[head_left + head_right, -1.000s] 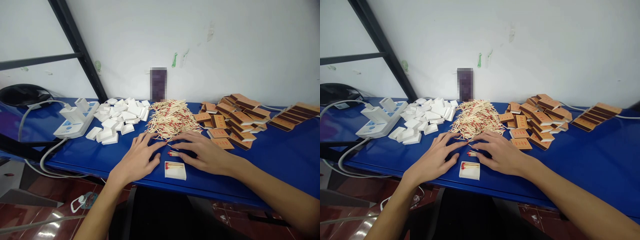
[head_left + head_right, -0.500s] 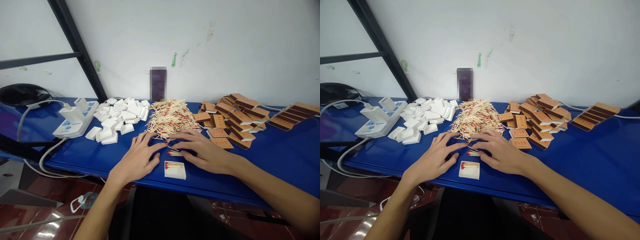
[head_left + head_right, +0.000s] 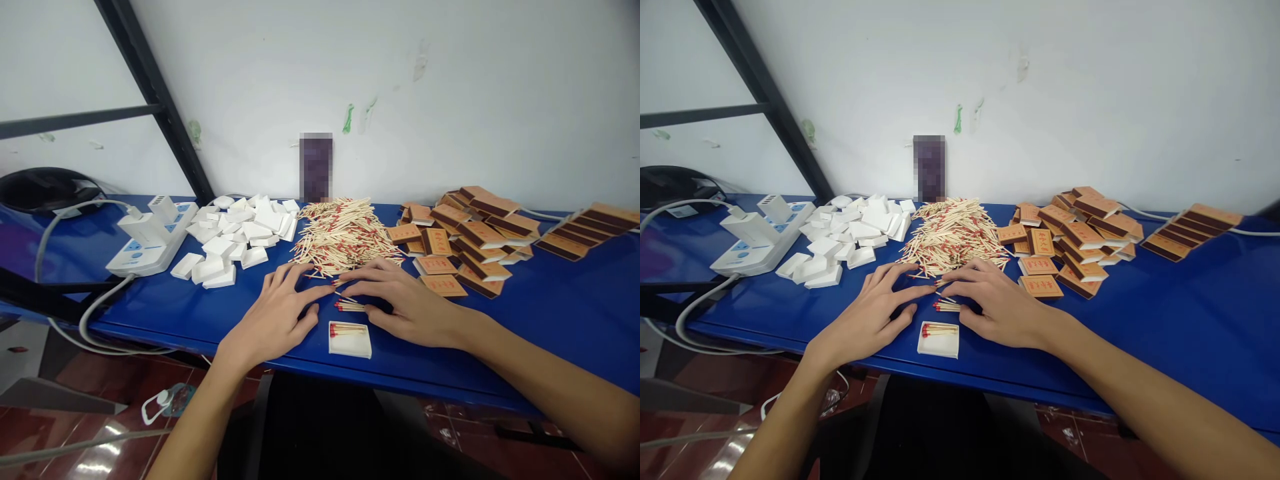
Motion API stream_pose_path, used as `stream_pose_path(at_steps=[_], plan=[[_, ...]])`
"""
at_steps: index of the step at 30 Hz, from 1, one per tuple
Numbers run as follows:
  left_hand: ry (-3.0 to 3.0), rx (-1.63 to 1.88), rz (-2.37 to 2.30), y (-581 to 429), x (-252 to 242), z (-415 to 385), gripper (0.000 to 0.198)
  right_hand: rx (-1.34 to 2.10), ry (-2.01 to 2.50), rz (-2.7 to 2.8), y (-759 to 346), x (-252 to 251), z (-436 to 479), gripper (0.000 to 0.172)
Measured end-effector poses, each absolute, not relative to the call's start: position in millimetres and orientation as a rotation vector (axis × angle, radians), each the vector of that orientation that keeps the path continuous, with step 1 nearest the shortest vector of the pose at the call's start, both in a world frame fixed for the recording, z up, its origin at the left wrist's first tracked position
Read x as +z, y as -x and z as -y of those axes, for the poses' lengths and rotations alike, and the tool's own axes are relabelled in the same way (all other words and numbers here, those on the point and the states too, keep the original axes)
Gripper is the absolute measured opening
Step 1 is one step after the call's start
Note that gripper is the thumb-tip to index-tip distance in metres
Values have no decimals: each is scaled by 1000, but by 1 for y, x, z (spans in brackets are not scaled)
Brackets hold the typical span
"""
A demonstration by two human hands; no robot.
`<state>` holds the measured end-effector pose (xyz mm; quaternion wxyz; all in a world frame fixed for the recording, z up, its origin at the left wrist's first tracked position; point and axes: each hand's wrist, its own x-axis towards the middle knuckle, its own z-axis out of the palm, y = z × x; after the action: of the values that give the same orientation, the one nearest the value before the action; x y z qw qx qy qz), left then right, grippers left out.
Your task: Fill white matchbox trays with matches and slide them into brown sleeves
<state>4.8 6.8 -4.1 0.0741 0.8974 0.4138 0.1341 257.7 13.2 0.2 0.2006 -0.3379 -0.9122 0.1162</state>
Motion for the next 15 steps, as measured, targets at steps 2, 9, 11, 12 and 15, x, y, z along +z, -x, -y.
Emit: stream_pose_path(at_steps=[2, 9, 11, 12, 15], plan=[[-2695, 411, -1241, -5, -4, -7, 42, 322, 926, 2544, -258, -1, -13, 30], [-2693, 496, -1179, -5, -3, -7, 40, 333, 928, 2520, -259, -4, -14, 28], [-2694, 506, -1150, -5, -1, -6, 36, 331, 932, 2532, -259, -4, -14, 28], [-2695, 510, -1136, -5, 0, -6, 34, 328, 930, 2534, -259, -4, -15, 28], [-2696, 526, -1081, -5, 3, -4, 31, 319, 924, 2534, -259, -3, -15, 28]])
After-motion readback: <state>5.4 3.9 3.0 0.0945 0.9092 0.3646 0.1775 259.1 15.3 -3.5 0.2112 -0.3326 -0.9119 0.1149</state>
